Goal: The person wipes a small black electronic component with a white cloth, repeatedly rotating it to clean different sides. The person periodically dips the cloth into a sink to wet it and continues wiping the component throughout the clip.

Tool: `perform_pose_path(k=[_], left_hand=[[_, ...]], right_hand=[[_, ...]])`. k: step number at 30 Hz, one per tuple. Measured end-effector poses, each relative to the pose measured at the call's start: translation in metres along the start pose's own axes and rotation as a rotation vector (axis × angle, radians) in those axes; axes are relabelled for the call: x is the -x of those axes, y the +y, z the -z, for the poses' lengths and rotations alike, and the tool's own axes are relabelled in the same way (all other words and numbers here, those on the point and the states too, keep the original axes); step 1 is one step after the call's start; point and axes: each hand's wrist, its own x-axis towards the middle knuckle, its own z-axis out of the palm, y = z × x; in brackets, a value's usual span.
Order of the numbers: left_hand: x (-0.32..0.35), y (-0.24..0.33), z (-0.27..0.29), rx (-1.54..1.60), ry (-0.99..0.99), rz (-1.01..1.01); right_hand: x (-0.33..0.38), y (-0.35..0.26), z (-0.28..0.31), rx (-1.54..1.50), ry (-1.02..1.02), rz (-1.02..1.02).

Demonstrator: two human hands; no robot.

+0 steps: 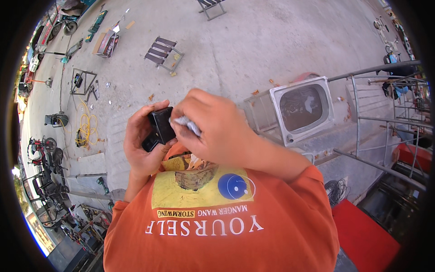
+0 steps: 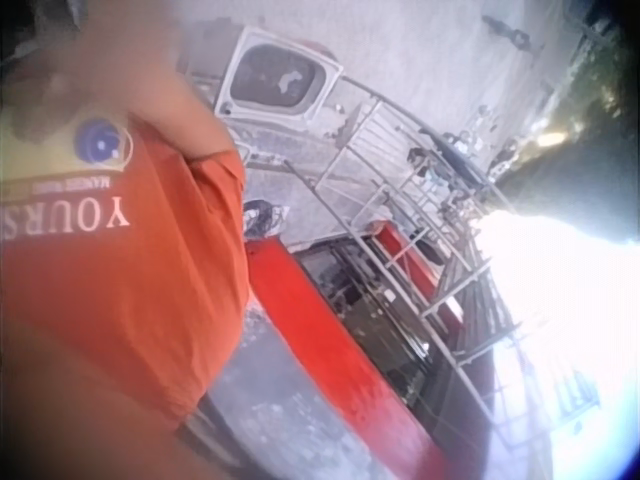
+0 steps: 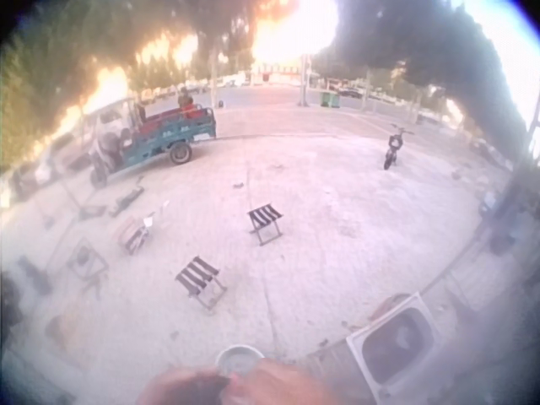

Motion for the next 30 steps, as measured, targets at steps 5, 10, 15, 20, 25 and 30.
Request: perform_pose_path(k=[5, 10, 15, 20, 25, 30], left_hand=[[-0.002, 0.0, 0.0, -0.018, 0.01, -0.022], [-0.002, -0.001, -0.002, -0.014, 0.022, -0.012], [-0.005, 0.001, 0.0, 0.056, 0.038, 0.119], [-0.004, 0.002, 0.004, 0.049, -0.02, 0.146], [-0.004, -0.002, 0.007, 0.126, -0.032, 0.173], [-0.006, -0.005, 0.01, 0.202, -0.013, 0.19]], right_hand=[[0.001, 0.001, -0.001, 0.026, -0.013, 0.025], [-0.01, 0.007, -0.002, 0.005, 0.05, 0.024], [-0.001, 0.003, -0.005, 0.025, -0.026, 0.042], [-0.008, 0.005, -0.004, 0.073, 0.0, 0.074], [-0.013, 0.014, -0.005, 0.105, 0.025, 0.063], [-0.006, -0.001, -0.007, 0.085, -0.058, 0.091]])
